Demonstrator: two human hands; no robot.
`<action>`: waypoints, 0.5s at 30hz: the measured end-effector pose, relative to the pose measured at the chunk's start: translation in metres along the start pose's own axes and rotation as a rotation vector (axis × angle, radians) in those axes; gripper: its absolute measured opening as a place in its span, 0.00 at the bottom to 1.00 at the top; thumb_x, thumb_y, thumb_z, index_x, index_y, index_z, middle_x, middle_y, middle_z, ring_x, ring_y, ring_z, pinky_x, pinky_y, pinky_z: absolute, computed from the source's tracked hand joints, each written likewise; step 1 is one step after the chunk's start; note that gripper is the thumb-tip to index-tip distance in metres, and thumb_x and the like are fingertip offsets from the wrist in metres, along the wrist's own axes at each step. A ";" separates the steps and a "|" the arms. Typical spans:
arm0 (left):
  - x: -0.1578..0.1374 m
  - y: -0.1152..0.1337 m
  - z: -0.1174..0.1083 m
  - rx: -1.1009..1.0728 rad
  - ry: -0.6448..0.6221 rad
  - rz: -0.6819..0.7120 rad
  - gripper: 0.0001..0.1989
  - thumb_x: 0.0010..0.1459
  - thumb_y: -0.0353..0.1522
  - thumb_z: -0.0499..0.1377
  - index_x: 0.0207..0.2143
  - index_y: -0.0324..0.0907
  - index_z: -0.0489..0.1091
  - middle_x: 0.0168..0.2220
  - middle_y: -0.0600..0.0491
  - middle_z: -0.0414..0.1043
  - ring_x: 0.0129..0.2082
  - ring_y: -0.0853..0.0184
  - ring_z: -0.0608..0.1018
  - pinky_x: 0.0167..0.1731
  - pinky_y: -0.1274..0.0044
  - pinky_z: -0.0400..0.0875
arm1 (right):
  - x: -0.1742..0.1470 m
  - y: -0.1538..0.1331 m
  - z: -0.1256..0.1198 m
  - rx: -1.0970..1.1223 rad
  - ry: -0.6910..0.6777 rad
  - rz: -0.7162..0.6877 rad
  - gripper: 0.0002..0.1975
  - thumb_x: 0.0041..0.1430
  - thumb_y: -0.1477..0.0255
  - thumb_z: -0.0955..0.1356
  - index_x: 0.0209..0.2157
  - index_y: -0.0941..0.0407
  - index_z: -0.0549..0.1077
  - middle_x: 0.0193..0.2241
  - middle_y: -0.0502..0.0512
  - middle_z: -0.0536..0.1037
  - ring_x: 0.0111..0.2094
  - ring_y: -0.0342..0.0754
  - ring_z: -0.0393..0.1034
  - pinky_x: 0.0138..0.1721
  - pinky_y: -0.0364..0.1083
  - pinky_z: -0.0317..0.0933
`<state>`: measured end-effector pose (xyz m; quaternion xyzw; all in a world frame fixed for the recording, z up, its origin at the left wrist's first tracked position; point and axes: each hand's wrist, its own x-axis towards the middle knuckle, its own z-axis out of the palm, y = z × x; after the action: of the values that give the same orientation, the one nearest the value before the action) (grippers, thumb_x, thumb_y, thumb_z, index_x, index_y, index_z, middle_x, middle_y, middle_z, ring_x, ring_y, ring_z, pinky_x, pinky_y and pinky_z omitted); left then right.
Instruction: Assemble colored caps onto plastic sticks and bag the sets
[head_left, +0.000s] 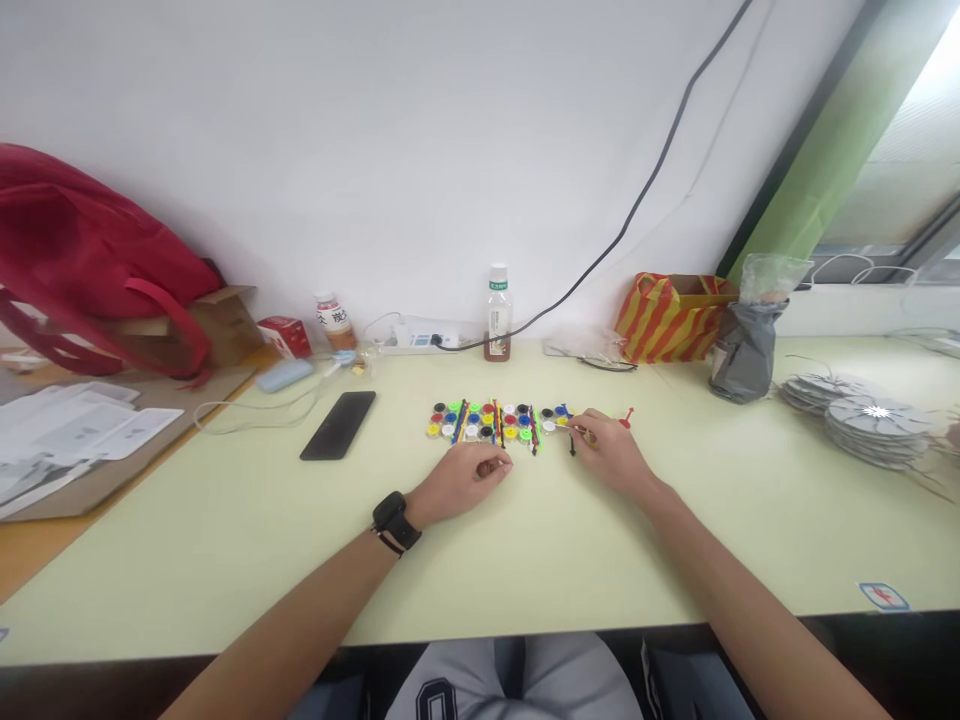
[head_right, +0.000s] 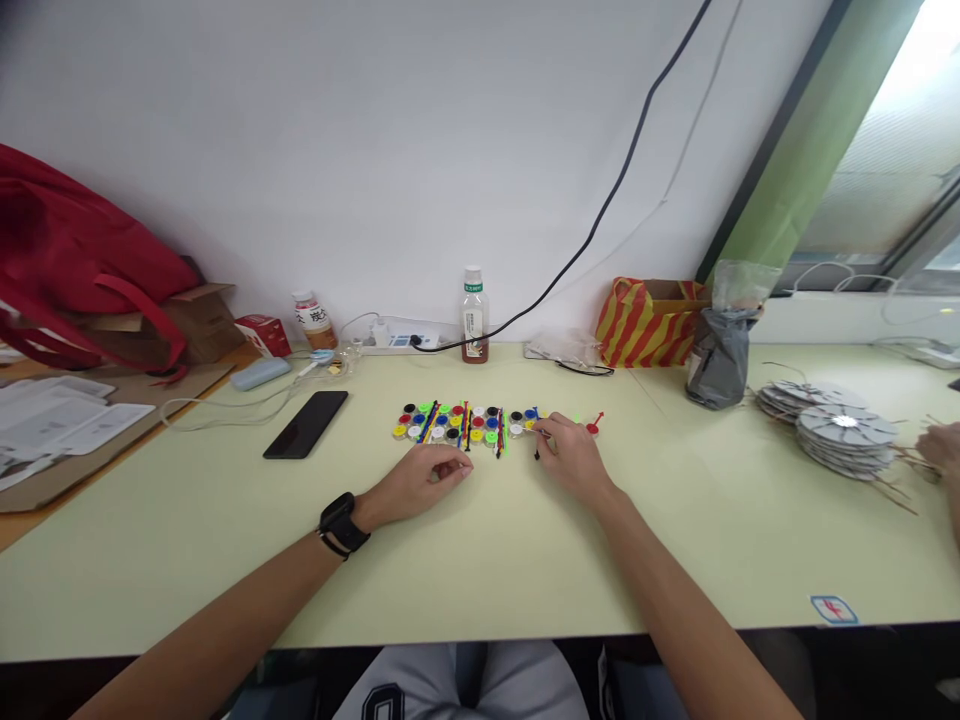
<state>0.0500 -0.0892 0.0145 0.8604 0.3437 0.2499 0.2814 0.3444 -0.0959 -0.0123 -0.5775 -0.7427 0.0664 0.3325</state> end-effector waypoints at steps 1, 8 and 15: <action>0.000 0.000 0.000 -0.003 -0.001 -0.004 0.11 0.68 0.37 0.55 0.38 0.43 0.76 0.31 0.53 0.75 0.29 0.67 0.72 0.30 0.76 0.65 | 0.000 -0.001 0.000 -0.006 -0.002 0.008 0.12 0.62 0.74 0.63 0.41 0.54 0.78 0.37 0.55 0.79 0.29 0.47 0.70 0.33 0.46 0.58; -0.001 0.000 0.000 -0.011 -0.005 0.006 0.11 0.68 0.37 0.55 0.37 0.43 0.75 0.29 0.54 0.73 0.28 0.68 0.71 0.29 0.76 0.63 | 0.000 -0.012 -0.015 0.001 -0.081 0.080 0.07 0.54 0.76 0.65 0.24 0.55 0.70 0.22 0.49 0.73 0.25 0.46 0.65 0.30 0.45 0.53; 0.000 0.003 -0.001 -0.016 0.004 0.012 0.15 0.69 0.39 0.53 0.34 0.42 0.74 0.27 0.54 0.70 0.27 0.67 0.68 0.28 0.75 0.60 | -0.010 -0.044 -0.007 0.341 -0.354 -0.063 0.08 0.54 0.78 0.63 0.29 0.55 0.73 0.29 0.52 0.76 0.30 0.46 0.68 0.32 0.43 0.58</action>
<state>0.0513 -0.0905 0.0169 0.8595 0.3373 0.2562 0.2861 0.3138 -0.1209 0.0103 -0.4691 -0.7850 0.2804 0.2918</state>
